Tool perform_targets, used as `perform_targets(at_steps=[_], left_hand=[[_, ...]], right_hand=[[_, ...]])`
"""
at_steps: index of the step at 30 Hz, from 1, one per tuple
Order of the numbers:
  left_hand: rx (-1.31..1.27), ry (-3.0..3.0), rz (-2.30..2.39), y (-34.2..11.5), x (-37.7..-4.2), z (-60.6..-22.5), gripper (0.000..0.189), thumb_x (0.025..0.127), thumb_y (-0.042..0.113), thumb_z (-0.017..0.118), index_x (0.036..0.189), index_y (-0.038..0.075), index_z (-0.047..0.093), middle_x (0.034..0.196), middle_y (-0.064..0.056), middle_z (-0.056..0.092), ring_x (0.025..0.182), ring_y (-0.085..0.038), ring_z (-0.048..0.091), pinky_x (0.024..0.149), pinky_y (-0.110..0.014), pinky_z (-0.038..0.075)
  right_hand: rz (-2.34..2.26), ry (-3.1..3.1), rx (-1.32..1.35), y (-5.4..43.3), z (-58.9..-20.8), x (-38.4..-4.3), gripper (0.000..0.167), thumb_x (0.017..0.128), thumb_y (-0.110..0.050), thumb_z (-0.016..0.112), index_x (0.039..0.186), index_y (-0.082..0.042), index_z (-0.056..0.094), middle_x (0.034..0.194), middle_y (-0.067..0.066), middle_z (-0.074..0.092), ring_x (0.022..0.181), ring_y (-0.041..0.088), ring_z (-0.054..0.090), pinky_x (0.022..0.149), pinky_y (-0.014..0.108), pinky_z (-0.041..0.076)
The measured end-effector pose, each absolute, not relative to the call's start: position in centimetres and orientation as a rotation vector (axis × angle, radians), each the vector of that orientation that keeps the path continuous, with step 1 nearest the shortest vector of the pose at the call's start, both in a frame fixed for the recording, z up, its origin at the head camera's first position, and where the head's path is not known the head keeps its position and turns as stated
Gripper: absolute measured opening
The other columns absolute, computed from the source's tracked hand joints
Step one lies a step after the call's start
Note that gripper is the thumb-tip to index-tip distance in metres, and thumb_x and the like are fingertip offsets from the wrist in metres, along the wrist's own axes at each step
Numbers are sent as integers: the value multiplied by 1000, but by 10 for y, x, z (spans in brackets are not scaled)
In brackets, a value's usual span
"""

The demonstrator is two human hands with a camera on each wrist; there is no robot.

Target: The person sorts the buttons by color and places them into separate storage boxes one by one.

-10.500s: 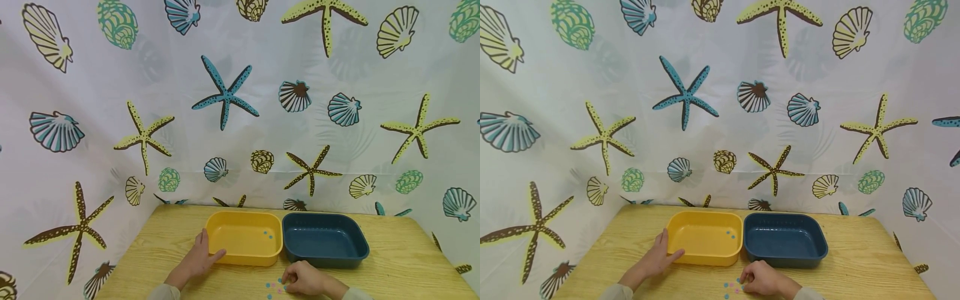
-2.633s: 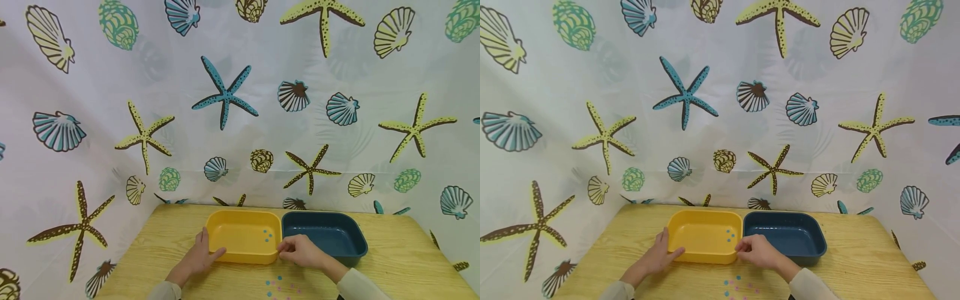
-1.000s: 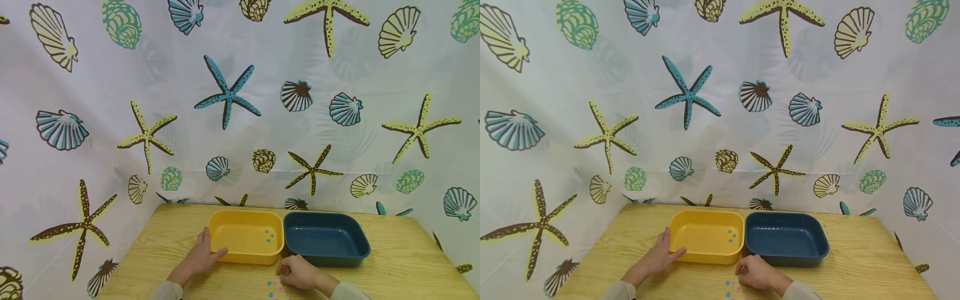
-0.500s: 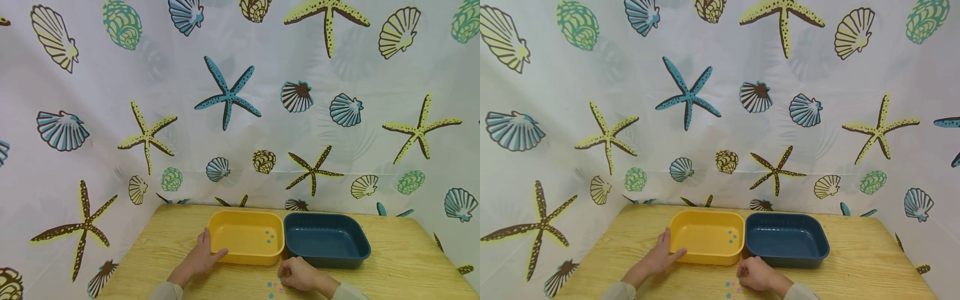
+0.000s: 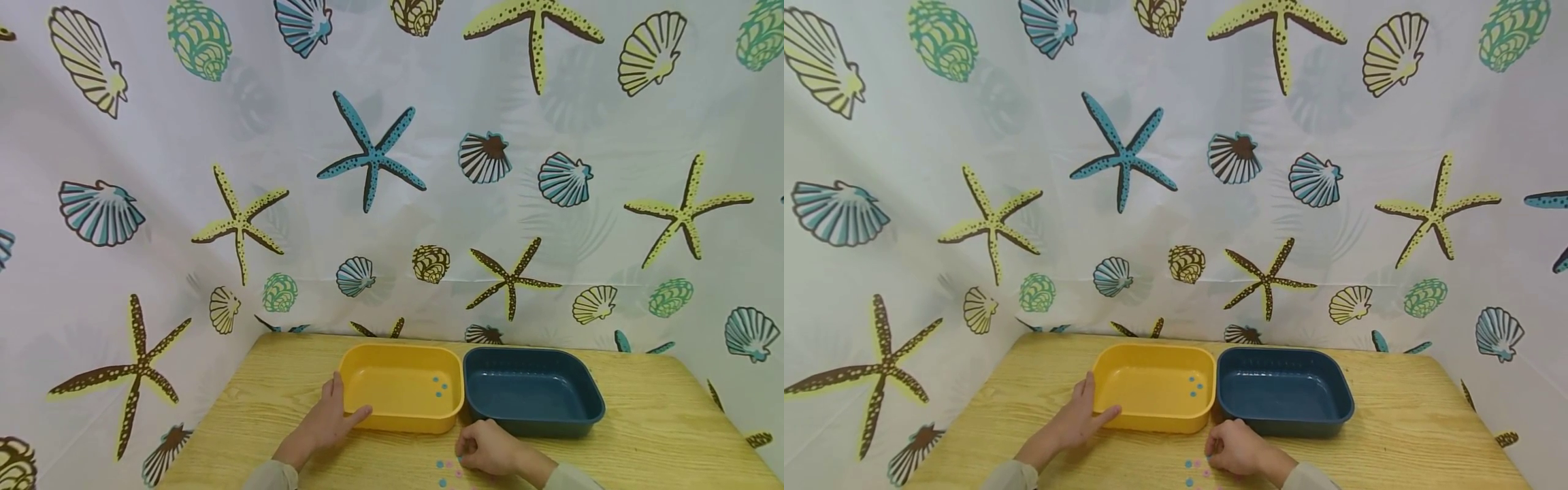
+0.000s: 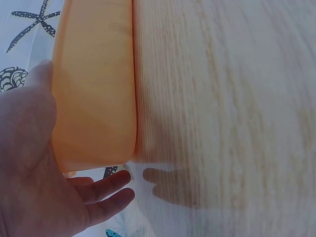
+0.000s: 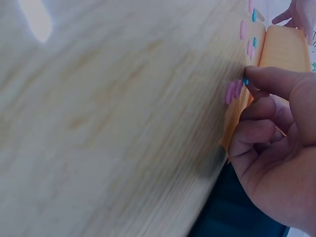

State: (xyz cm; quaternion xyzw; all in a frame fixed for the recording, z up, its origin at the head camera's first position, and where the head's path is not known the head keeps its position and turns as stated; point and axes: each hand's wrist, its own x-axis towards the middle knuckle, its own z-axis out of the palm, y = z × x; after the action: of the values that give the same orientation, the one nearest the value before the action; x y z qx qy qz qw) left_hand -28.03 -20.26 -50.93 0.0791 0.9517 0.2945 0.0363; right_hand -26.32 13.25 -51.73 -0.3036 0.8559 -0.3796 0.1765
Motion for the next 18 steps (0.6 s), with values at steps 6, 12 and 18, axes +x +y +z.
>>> perform_targets(at_steps=[6,12,18], left_hand=[[246,2909,930,-203,-280,-511,107,88,62,51,146,-12,0,147,-35,11,119,-43,46,96,-51,39],[250,2897,944,-203,-281,-512,106,89,60,52,146,-12,-2,148,-35,10,122,-44,42,98,-52,37],[246,2896,935,-203,-280,-512,106,89,61,51,146,-11,-3,148,-34,9,124,-44,41,99,-52,36]], right_hand=[[-1042,2477,-893,131,-516,-262,8,80,-1,69,78,-9,67,57,-10,56,42,1,47,50,19,45],[-1024,2485,-895,133,-517,-263,5,78,-3,70,76,-7,67,56,-11,55,43,1,46,50,18,44],[-1112,2405,-882,135,-515,-262,7,79,-3,69,76,-9,67,58,-8,58,40,3,45,42,18,41]])
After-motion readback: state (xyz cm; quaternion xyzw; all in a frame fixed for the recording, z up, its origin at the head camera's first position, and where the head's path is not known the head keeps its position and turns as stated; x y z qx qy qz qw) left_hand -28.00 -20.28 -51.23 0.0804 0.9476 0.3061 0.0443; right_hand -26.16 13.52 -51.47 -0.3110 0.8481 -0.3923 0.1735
